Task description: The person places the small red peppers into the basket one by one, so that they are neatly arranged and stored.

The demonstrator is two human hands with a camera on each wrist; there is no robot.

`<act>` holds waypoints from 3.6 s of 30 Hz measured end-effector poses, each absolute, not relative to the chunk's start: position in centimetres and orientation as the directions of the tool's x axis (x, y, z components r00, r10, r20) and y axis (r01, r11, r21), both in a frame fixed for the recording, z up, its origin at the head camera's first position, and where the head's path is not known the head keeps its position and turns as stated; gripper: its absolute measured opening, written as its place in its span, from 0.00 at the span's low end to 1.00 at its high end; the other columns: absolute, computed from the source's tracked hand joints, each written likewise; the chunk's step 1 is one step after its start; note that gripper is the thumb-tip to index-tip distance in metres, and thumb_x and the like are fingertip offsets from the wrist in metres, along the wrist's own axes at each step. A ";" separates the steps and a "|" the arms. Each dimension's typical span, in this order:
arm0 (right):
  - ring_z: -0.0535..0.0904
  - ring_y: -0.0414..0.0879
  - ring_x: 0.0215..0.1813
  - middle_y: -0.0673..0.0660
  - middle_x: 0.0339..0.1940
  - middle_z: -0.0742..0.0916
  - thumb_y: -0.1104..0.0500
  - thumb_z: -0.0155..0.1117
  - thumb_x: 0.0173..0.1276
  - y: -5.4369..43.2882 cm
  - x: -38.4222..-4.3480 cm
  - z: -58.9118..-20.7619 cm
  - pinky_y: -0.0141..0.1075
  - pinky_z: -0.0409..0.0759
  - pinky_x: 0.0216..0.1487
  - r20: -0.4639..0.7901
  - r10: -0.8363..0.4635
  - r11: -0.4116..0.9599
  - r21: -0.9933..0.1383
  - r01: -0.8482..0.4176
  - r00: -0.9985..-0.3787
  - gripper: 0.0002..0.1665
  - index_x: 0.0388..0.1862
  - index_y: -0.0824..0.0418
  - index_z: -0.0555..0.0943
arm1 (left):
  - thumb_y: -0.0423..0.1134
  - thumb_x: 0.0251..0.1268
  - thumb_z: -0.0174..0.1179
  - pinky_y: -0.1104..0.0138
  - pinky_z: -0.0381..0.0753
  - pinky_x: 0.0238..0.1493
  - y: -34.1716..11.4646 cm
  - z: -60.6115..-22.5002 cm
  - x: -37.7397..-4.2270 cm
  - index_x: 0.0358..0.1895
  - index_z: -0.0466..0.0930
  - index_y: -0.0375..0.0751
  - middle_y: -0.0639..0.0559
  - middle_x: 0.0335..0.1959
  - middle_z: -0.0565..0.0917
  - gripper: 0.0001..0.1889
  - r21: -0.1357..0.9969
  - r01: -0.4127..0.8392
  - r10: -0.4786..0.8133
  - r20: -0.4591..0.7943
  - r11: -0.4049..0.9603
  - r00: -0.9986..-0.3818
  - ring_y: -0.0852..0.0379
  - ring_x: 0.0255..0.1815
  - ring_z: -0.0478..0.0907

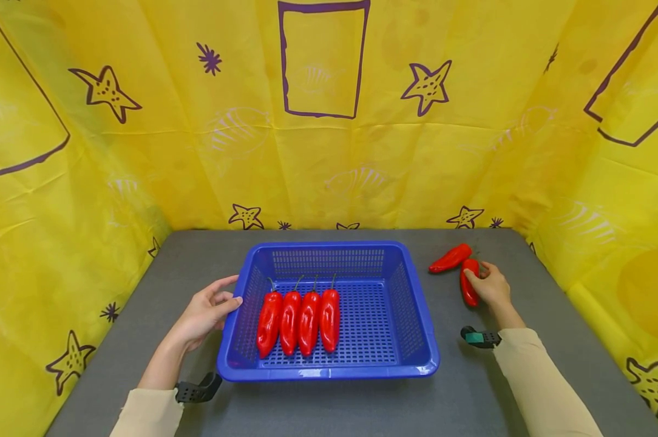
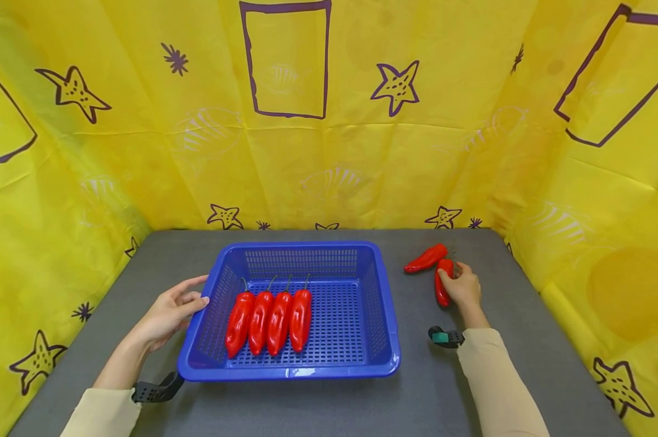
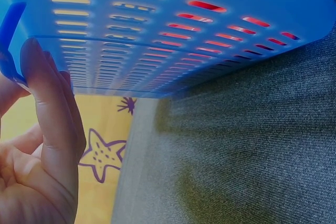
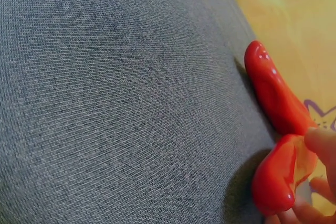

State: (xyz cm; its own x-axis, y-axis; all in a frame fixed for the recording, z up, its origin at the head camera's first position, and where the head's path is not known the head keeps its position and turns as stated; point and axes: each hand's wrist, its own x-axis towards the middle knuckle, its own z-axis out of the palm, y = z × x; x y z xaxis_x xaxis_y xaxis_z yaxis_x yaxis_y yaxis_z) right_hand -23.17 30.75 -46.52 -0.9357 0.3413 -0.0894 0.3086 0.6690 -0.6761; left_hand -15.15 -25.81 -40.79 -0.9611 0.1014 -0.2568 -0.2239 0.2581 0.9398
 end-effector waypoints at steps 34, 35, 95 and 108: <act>0.77 0.62 0.47 0.76 0.59 0.71 0.43 0.56 0.63 31.0 -23.2 -46.2 0.34 0.82 0.27 -0.229 0.280 0.590 -0.725 0.355 -0.932 0.47 0.69 0.68 0.51 | 0.42 0.62 0.59 0.55 0.83 0.35 -25.8 -40.9 -15.1 0.70 0.52 0.44 0.40 0.40 0.79 0.35 0.937 -0.226 0.094 -0.258 0.267 -0.962 0.49 0.34 0.82; 0.77 0.62 0.47 0.76 0.59 0.71 0.43 0.57 0.63 31.1 -23.2 -46.2 0.35 0.83 0.27 -0.228 0.279 0.583 -0.732 0.353 -0.933 0.46 0.69 0.68 0.51 | 0.42 0.62 0.59 0.55 0.83 0.35 -25.8 -40.9 -15.2 0.70 0.52 0.44 0.40 0.40 0.79 0.35 0.937 -0.227 0.094 -0.259 0.265 -0.961 0.49 0.34 0.82; 0.79 0.60 0.42 0.72 0.49 0.77 0.43 0.59 0.62 25.5 -22.6 -38.2 0.41 0.83 0.33 -0.003 0.044 0.697 -0.716 0.033 -0.999 0.42 0.66 0.64 0.58 | 0.42 0.61 0.60 0.55 0.83 0.35 -25.9 -40.9 -15.2 0.70 0.52 0.43 0.40 0.40 0.79 0.36 0.940 -0.215 0.106 -0.250 0.265 -0.962 0.48 0.34 0.82; 0.82 0.56 0.35 0.71 0.47 0.77 0.47 0.63 0.61 22.7 -22.3 -36.2 0.38 0.83 0.25 0.010 -0.034 0.658 -0.753 -0.030 -0.999 0.40 0.65 0.63 0.58 | 0.42 0.61 0.60 0.54 0.83 0.35 -25.8 -41.1 -15.3 0.69 0.53 0.44 0.41 0.39 0.79 0.35 0.935 -0.226 0.088 -0.258 0.273 -0.962 0.48 0.34 0.82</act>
